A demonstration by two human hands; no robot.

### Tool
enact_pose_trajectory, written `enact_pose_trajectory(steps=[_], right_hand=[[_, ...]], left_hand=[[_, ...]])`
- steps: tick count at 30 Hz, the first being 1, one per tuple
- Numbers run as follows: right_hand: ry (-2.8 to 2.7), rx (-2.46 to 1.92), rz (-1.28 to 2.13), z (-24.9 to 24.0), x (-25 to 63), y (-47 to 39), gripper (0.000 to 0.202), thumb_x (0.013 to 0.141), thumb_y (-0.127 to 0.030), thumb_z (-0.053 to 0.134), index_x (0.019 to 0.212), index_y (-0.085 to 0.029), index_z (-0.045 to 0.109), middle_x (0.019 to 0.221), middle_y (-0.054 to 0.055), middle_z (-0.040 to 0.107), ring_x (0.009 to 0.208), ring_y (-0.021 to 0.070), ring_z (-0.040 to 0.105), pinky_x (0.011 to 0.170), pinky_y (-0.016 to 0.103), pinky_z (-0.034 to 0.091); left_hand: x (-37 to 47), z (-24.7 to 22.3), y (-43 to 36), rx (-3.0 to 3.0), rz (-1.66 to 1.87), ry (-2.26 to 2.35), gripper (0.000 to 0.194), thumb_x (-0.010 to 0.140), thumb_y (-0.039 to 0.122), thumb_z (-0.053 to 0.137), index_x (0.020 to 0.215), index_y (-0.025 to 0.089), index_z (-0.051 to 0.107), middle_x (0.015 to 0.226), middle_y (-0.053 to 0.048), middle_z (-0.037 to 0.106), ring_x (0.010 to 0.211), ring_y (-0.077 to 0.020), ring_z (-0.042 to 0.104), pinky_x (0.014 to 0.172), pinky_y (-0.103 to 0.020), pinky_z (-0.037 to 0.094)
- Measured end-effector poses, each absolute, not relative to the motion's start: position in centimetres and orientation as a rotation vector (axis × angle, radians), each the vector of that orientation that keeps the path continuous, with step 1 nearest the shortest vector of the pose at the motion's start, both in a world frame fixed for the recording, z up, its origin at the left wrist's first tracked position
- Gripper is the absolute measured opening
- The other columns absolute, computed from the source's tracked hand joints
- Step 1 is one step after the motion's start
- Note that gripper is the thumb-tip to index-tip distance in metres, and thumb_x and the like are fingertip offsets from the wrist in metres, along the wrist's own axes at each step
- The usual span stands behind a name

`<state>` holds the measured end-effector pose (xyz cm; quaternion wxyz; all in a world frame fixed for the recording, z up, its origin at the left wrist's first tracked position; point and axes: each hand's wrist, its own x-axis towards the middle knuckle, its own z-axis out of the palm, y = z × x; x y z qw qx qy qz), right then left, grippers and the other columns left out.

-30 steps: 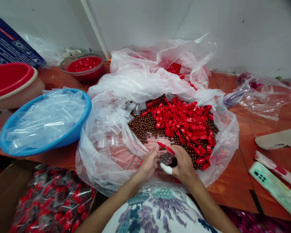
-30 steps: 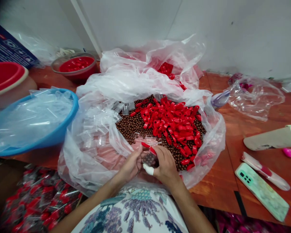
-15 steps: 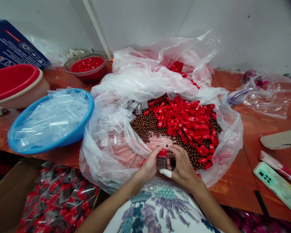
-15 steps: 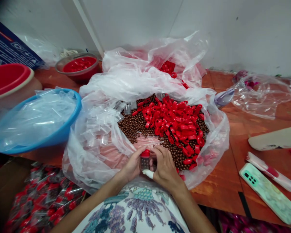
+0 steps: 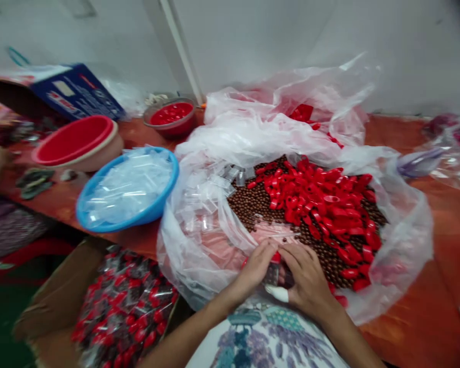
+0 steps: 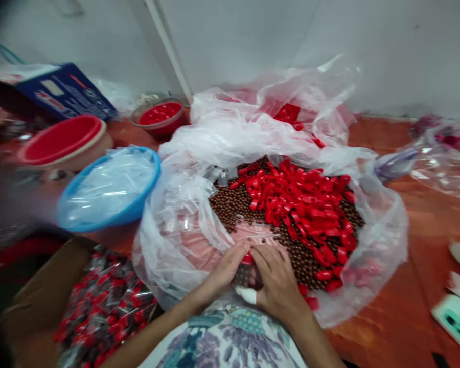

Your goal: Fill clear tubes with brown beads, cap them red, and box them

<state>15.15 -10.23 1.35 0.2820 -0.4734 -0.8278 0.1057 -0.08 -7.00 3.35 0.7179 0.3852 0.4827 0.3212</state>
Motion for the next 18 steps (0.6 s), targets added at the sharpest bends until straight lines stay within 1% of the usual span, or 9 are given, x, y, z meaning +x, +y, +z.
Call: enact_pose_trajectory(steps=[2,3,5,7,8,10,13,15,18], right_hand=[[-2.242,-1.271,0.37,1.1,14.9,-10.2,0.074,0.07,-0.049,0.064,0.133,-0.02,0.038,0.124,0.013,0.051,0.117,0.0301,0.044,0.1,0.051,0.03],[-2.27,-1.261,0.416,0.9,14.7,-10.1,0.076,0.069,-0.052,0.064,0.133,-0.022,0.038,0.126,0.013,0.05,0.118,0.0308,0.042,0.1,0.051,0.03],[-2.342,-1.222,0.494,0.7,14.0,-10.1,0.08,0.067,-0.056,0.065,0.135,-0.025,0.037,0.13,0.012,0.047,0.121,0.0317,0.04,0.1,0.052,0.031],[-2.403,-1.178,0.542,0.7,13.4,-10.1,0.081,0.068,-0.054,0.067,0.137,-0.026,0.035,0.132,0.012,0.045,0.123,0.0323,0.037,0.1,0.053,0.031],[-2.424,-1.16,0.559,0.7,13.1,-10.1,0.081,0.069,-0.053,0.067,0.137,-0.025,0.034,0.132,0.012,0.045,0.124,0.0324,0.036,0.101,0.053,0.031],[-2.427,-1.151,0.573,0.8,12.8,-10.0,0.075,0.073,-0.048,0.066,0.137,-0.024,0.035,0.132,0.012,0.047,0.124,0.0314,0.036,0.101,0.053,0.033],[-2.358,-1.222,0.557,0.8,13.1,-9.6,0.056,0.081,-0.037,0.06,0.132,-0.024,0.041,0.129,0.012,0.049,0.121,0.0286,0.04,0.098,0.049,0.038],[-2.299,-1.272,0.53,0.5,13.6,-9.3,0.047,0.083,-0.029,0.056,0.129,-0.023,0.046,0.127,0.012,0.05,0.118,0.027,0.044,0.096,0.048,0.041],[-2.223,-1.309,0.484,-0.1,14.5,-9.2,0.046,0.082,-0.018,0.053,0.127,-0.025,0.047,0.124,0.011,0.053,0.113,0.0255,0.049,0.094,0.047,0.043]], left_hand=[[-2.4,4.5,-5.9,1.152,0.798,1.203,0.027,0.083,0.043,0.049,0.093,0.02,0.059,0.078,0.0,0.062,0.071,-0.0137,0.056,0.066,-0.023,0.042],[-4.0,5.0,-5.3,1.295,0.841,1.301,0.026,0.084,0.041,0.049,0.094,0.02,0.059,0.084,-0.001,0.062,0.077,-0.0145,0.056,0.07,-0.024,0.041],[-7.4,5.7,-3.9,1.546,0.887,1.566,0.024,0.085,0.039,0.047,0.093,0.019,0.06,0.089,-0.004,0.06,0.082,-0.016,0.055,0.075,-0.025,0.041],[-10.9,5.6,-2.6,1.764,0.81,1.881,0.022,0.085,0.035,0.047,0.09,0.018,0.06,0.092,-0.006,0.058,0.084,-0.0182,0.055,0.078,-0.028,0.041],[-12.4,5.3,-2.0,1.856,0.699,2.003,0.022,0.085,0.034,0.048,0.093,0.017,0.06,0.094,-0.008,0.058,0.087,-0.0199,0.054,0.081,-0.03,0.04],[-14.4,4.4,-1.0,1.998,0.418,2.093,0.026,0.084,0.031,0.049,0.104,0.016,0.058,0.098,-0.01,0.058,0.093,-0.0231,0.054,0.085,-0.034,0.04],[-15.0,2.9,-0.2,2.113,0.127,2.089,0.028,0.083,0.028,0.05,0.109,0.017,0.055,0.103,-0.011,0.06,0.099,-0.0255,0.054,0.087,-0.036,0.039],[-14.7,2.3,0.0,2.146,0.104,2.064,0.03,0.082,0.025,0.05,0.111,0.019,0.054,0.105,-0.01,0.06,0.101,-0.0251,0.054,0.087,-0.036,0.039],[-14.5,2.2,0.0,2.108,0.173,2.026,0.036,0.078,0.02,0.051,0.115,0.019,0.052,0.103,-0.009,0.058,0.097,-0.0238,0.056,0.082,-0.034,0.042]])
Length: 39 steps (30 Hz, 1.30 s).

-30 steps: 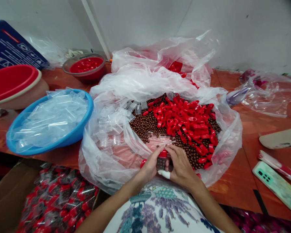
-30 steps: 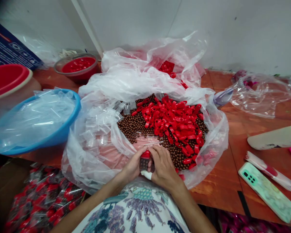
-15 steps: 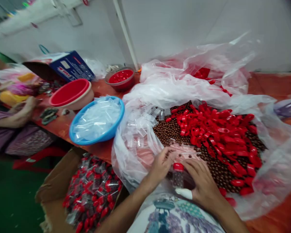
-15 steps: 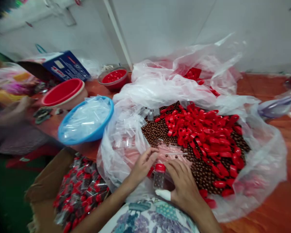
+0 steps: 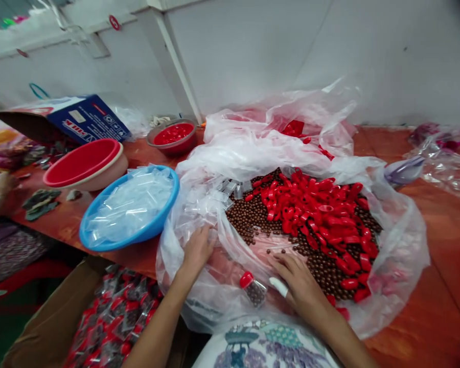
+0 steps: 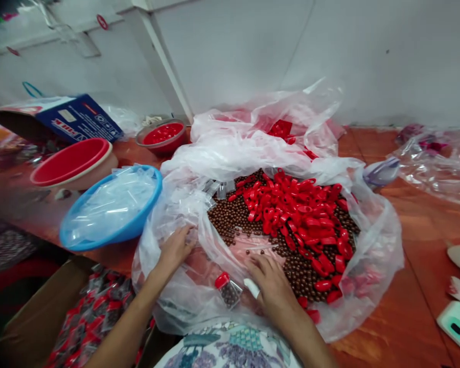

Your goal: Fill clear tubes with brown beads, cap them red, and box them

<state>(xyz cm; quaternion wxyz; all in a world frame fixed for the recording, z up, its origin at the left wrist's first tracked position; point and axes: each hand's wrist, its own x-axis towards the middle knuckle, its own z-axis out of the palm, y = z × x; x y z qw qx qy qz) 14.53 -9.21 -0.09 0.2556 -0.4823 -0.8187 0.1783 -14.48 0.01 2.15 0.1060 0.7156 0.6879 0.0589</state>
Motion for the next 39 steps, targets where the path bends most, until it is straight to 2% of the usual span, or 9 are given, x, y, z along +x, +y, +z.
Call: enact_pose_trajectory(steps=[5,9,13,17,21,28,39], right_hand=[[-2.162,-1.337,0.482,-1.1,15.5,-9.5,0.05,0.079,-0.008,0.049,0.125,-0.026,0.05,0.12,0.009,0.055,0.111,0.0242,0.051,0.091,0.046,0.045],[-2.171,-1.318,0.543,-0.7,15.5,-9.7,0.048,0.076,-0.003,0.046,0.119,-0.024,0.054,0.119,0.009,0.055,0.111,0.0231,0.049,0.093,0.044,0.044],[-2.2,-1.31,0.656,0.8,15.7,-10.0,0.049,0.071,0.001,0.045,0.111,-0.023,0.059,0.107,0.006,0.06,0.103,0.0213,0.052,0.09,0.04,0.045],[-2.146,-1.391,0.642,1.6,17.2,-10.7,0.049,0.071,0.001,0.043,0.11,-0.024,0.059,0.101,0.005,0.062,0.098,0.0208,0.053,0.085,0.038,0.047],[-2.024,-1.444,0.542,1.0,19.7,-11.7,0.049,0.073,-0.002,0.042,0.114,-0.025,0.057,0.102,0.005,0.062,0.097,0.0217,0.054,0.085,0.04,0.047],[-1.799,-1.586,0.373,0.9,22.2,-12.5,0.031,0.085,-0.014,0.044,0.111,-0.024,0.058,0.1,0.006,0.062,0.095,0.0221,0.055,0.084,0.042,0.046],[-1.599,-1.702,0.307,0.7,23.6,-12.8,0.026,0.088,-0.02,0.043,0.108,-0.023,0.06,0.101,0.007,0.061,0.097,0.0223,0.054,0.086,0.043,0.043]], left_hand=[[-14.4,4.5,-0.3,1.987,0.517,1.95,0.033,0.081,0.02,0.047,0.113,0.016,0.055,0.1,-0.008,0.058,0.089,-0.0203,0.057,0.079,-0.032,0.044],[-11.6,6.9,0.1,1.852,0.826,1.723,0.036,0.08,0.027,0.052,0.115,0.02,0.055,0.102,-0.006,0.062,0.09,-0.0187,0.058,0.08,-0.03,0.045],[-7.3,5.9,1.3,1.891,0.589,1.319,0.027,0.073,0.02,0.059,0.098,0.022,0.068,0.093,-0.005,0.066,0.087,-0.0191,0.059,0.079,-0.028,0.043],[-4.1,2.2,2.2,1.868,0.408,1.204,0.029,0.065,0.013,0.061,0.089,0.023,0.072,0.085,-0.003,0.068,0.081,-0.0197,0.059,0.076,-0.028,0.042],[-1.3,-0.4,2.2,1.792,0.366,1.125,0.028,0.064,0.015,0.061,0.089,0.023,0.073,0.083,-0.002,0.07,0.076,-0.0193,0.06,0.074,-0.027,0.043],[4.5,-0.8,1.1,1.695,0.38,1.027,0.024,0.068,0.02,0.059,0.087,0.02,0.074,0.085,-0.004,0.072,0.074,-0.0196,0.062,0.072,-0.027,0.043],[7.5,-1.6,0.4,1.56,0.397,1.011,0.026,0.065,0.014,0.061,0.089,0.016,0.072,0.083,-0.005,0.07,0.071,-0.017,0.061,0.069,-0.027,0.045]])
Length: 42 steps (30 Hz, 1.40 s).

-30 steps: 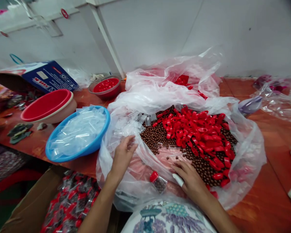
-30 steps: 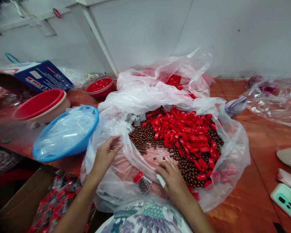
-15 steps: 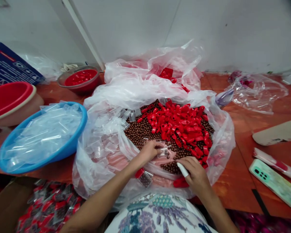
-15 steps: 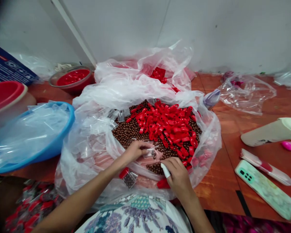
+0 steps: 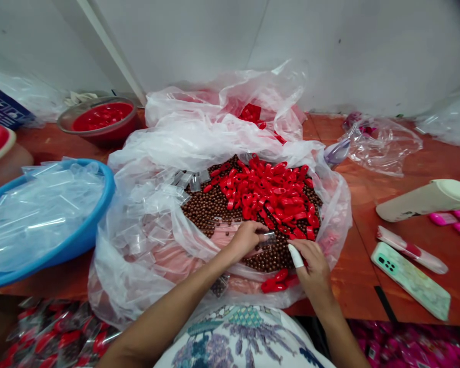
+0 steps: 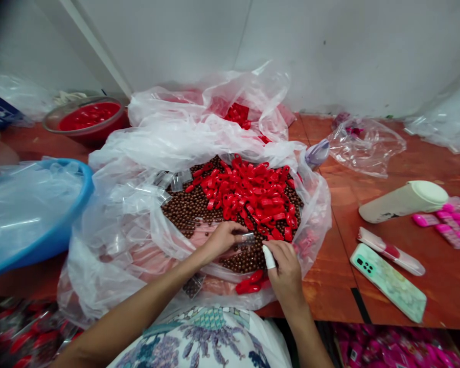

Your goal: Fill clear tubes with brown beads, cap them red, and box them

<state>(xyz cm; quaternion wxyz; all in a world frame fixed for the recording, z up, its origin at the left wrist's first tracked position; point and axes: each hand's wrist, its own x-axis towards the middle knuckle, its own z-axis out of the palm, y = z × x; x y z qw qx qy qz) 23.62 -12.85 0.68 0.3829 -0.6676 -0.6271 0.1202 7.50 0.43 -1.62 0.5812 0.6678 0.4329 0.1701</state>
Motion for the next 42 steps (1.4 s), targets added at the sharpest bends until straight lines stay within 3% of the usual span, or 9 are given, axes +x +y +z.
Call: enact_pose_trajectory(steps=[6,19,30,36,42], right_hand=[[-1.569,-1.704,0.302,0.5,23.7,-12.7,0.026,0.088,-0.019,0.043,0.108,-0.023,0.06,0.103,0.006,0.061,0.098,0.0214,0.053,0.087,0.042,0.042],[-1.445,-1.738,0.324,0.7,23.7,-12.7,0.03,0.089,-0.018,0.04,0.113,-0.023,0.058,0.109,0.006,0.058,0.104,0.0202,0.051,0.093,0.041,0.04],[-1.469,-1.718,0.365,0.5,23.6,-12.7,0.03,0.088,-0.016,0.04,0.111,-0.025,0.058,0.109,0.005,0.058,0.104,0.0196,0.052,0.092,0.04,0.04],[-1.529,-1.724,0.373,0.9,23.6,-11.0,0.031,0.086,-0.013,0.042,0.112,-0.022,0.057,0.109,0.005,0.059,0.102,0.019,0.052,0.091,0.036,0.041],[-1.939,-1.82,0.21,1.4,21.7,-6.1,0.031,0.083,-0.009,0.046,0.108,-0.02,0.06,0.101,0.005,0.063,0.092,0.0208,0.052,0.084,0.033,0.042]], left_hand=[[7.8,-2.1,-0.2,1.234,0.365,0.957,0.034,0.064,0.017,0.064,0.097,0.012,0.069,0.079,-0.005,0.068,0.059,-0.0123,0.056,0.057,-0.024,0.044],[7.8,-2.2,-0.3,1.299,0.399,0.918,0.036,0.06,0.019,0.068,0.096,0.012,0.07,0.086,-0.006,0.071,0.073,-0.0162,0.06,0.073,-0.027,0.045],[6.9,-1.3,0.3,1.425,0.354,0.975,0.031,0.06,0.012,0.065,0.091,0.013,0.072,0.086,-0.005,0.072,0.076,-0.0179,0.061,0.076,-0.027,0.044],[6.2,-0.7,-0.1,1.191,0.414,0.906,0.036,0.056,0.014,0.07,0.092,0.011,0.072,0.084,-0.006,0.071,0.073,-0.0168,0.06,0.074,-0.027,0.044],[1.9,1.3,-0.5,0.949,0.564,0.91,0.04,0.058,0.024,0.077,0.096,0.014,0.07,0.104,-0.009,0.067,0.093,-0.0193,0.06,0.088,-0.03,0.042]])
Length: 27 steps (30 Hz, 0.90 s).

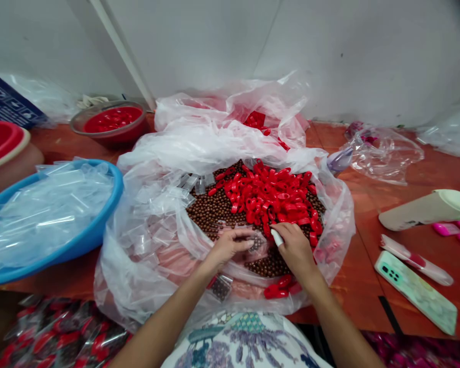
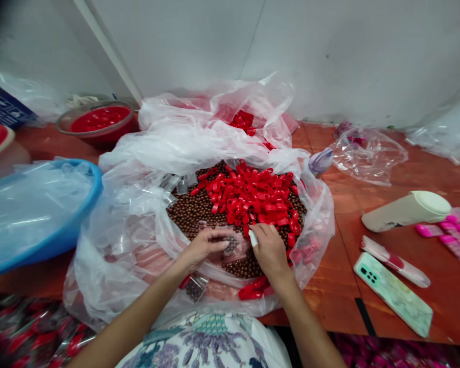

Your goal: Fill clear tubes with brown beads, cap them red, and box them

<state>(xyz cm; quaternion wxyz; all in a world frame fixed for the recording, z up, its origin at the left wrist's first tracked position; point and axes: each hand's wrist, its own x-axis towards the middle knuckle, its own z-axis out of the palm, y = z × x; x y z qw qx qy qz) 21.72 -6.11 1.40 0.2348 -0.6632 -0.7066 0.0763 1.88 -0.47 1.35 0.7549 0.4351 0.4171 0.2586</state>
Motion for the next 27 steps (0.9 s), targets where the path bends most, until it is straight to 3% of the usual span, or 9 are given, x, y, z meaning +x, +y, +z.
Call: enact_pose_trajectory(steps=[6,10,14,18,22,27], right_hand=[[-2.088,-1.937,-0.039,0.8,19.2,-2.5,0.032,0.083,-0.019,0.053,0.114,-0.012,0.057,0.094,0.014,0.062,0.082,0.025,0.051,0.073,0.035,0.04],[-2.147,-1.899,-0.051,0.3,19.5,-2.6,0.035,0.079,-0.01,0.052,0.113,-0.016,0.058,0.085,0.01,0.062,0.077,0.0232,0.05,0.069,0.033,0.04],[-2.134,-1.842,-0.006,-0.2,20.3,-3.4,0.034,0.08,-0.014,0.051,0.113,-0.018,0.059,0.083,0.01,0.063,0.079,0.024,0.052,0.072,0.035,0.042],[-1.937,-1.814,0.25,0.2,20.3,-4.3,0.036,0.084,-0.02,0.048,0.119,-0.019,0.056,0.098,0.01,0.065,0.091,0.0253,0.056,0.081,0.041,0.045],[-1.636,-1.6,0.794,1.8,19.1,-5.9,0.04,0.088,-0.027,0.045,0.128,-0.024,0.048,0.125,0.006,0.057,0.113,0.0215,0.053,0.096,0.041,0.042],[-1.676,-1.408,1.079,3.1,17.7,-7.3,0.04,0.089,-0.023,0.041,0.129,-0.024,0.047,0.13,0.004,0.053,0.119,0.0192,0.05,0.101,0.041,0.039]], left_hand=[[-1.3,2.7,-1.5,0.764,0.659,0.903,0.039,0.061,0.021,0.076,0.098,0.016,0.067,0.097,-0.006,0.068,0.084,-0.0147,0.062,0.082,-0.027,0.045],[-1.8,2.9,-2.2,0.662,0.671,0.906,0.044,0.059,0.018,0.077,0.101,0.015,0.064,0.099,-0.007,0.067,0.084,-0.015,0.063,0.078,-0.026,0.047],[-1.6,3.1,-2.7,0.593,0.661,0.899,0.047,0.058,0.016,0.076,0.103,0.014,0.063,0.098,-0.009,0.067,0.08,-0.0178,0.064,0.073,-0.03,0.051],[-1.5,3.2,-2.9,0.564,0.646,0.852,0.042,0.065,0.017,0.072,0.105,0.013,0.063,0.102,-0.011,0.066,0.081,-0.0195,0.065,0.072,-0.033,0.053],[-1.6,3.1,-3.1,0.575,0.658,0.868,0.041,0.067,0.02,0.071,0.107,0.013,0.063,0.104,-0.011,0.066,0.084,-0.0194,0.064,0.073,-0.032,0.053],[-1.4,2.8,-3.4,0.759,0.666,0.863,0.044,0.069,0.025,0.071,0.111,0.013,0.062,0.1,-0.009,0.068,0.086,-0.0183,0.064,0.079,-0.031,0.05]])
